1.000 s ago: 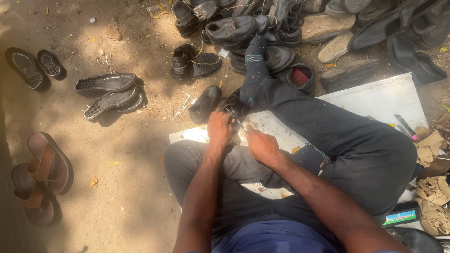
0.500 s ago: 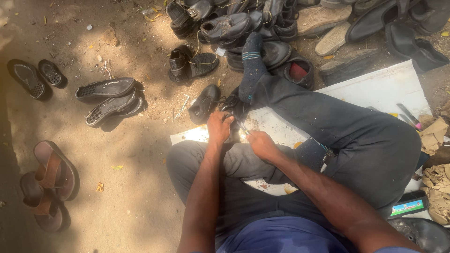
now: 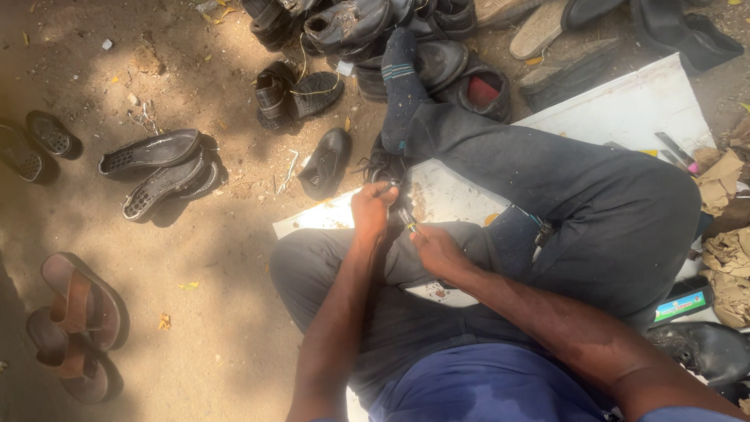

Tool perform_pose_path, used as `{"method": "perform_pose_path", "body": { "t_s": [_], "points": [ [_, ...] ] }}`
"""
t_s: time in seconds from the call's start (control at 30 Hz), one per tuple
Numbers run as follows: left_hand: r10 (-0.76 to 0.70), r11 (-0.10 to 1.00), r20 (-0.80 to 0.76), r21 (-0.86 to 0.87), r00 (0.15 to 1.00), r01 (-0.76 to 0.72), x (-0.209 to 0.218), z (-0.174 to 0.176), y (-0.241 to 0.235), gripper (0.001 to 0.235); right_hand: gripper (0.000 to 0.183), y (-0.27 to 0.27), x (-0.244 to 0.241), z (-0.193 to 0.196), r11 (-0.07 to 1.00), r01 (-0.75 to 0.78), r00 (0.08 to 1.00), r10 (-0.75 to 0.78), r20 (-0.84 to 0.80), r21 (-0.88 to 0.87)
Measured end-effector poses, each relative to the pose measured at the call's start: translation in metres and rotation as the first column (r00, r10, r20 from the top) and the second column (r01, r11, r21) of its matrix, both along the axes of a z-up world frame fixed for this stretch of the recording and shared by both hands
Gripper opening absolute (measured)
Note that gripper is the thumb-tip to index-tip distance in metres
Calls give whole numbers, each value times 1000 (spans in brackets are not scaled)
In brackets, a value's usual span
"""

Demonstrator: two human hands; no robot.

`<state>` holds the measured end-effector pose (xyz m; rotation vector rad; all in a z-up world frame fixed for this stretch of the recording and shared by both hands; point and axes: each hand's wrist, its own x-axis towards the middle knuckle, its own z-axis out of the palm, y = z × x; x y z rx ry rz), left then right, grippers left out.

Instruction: The person sits on the ground and uses a knife to scrape and clean the sole of a black shoe. They hold the shoe with one hand and work the blade along the bottom surface, then place the shoe down and pick up another one to continue the process.

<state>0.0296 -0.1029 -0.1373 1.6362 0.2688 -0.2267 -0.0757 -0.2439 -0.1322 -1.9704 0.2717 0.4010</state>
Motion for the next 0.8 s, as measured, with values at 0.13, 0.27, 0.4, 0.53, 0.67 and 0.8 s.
{"method": "perform_pose_path", "body": {
  "t_s": [0.13, 0.27, 0.4, 0.53, 0.67, 0.8],
  "points": [
    [27, 926, -194, -364, 981, -97, -17, -11, -13, 27, 33, 6, 33, -19, 992, 125, 982, -121, 143, -17],
    [2, 825, -294, -539, 956, -168, -17, -13, -19, 29, 25, 0, -22, 15, 996, 77, 992, -71, 103, -55],
    [22, 809, -350, -544, 936, -223, -20, -8, -45, 30, 24, -8, -29, 26, 983, 163, 986, -160, 38, -79],
    [-103, 749, -297, -651, 949, -123, -24, 3, -41, 27, 26, -9, 2, 3, 975, 221, 948, -223, 228, 34],
    [-138, 733, -321, -670, 937, -121, -17, 11, -35, 24, 27, 4, -36, 9, 955, 261, 954, -277, 114, 139],
    [-146, 701, -284, -706, 948, -104, -17, 7, -38, 22, 26, 8, -35, 5, 897, 368, 929, -344, -135, 246]
  ]
}}
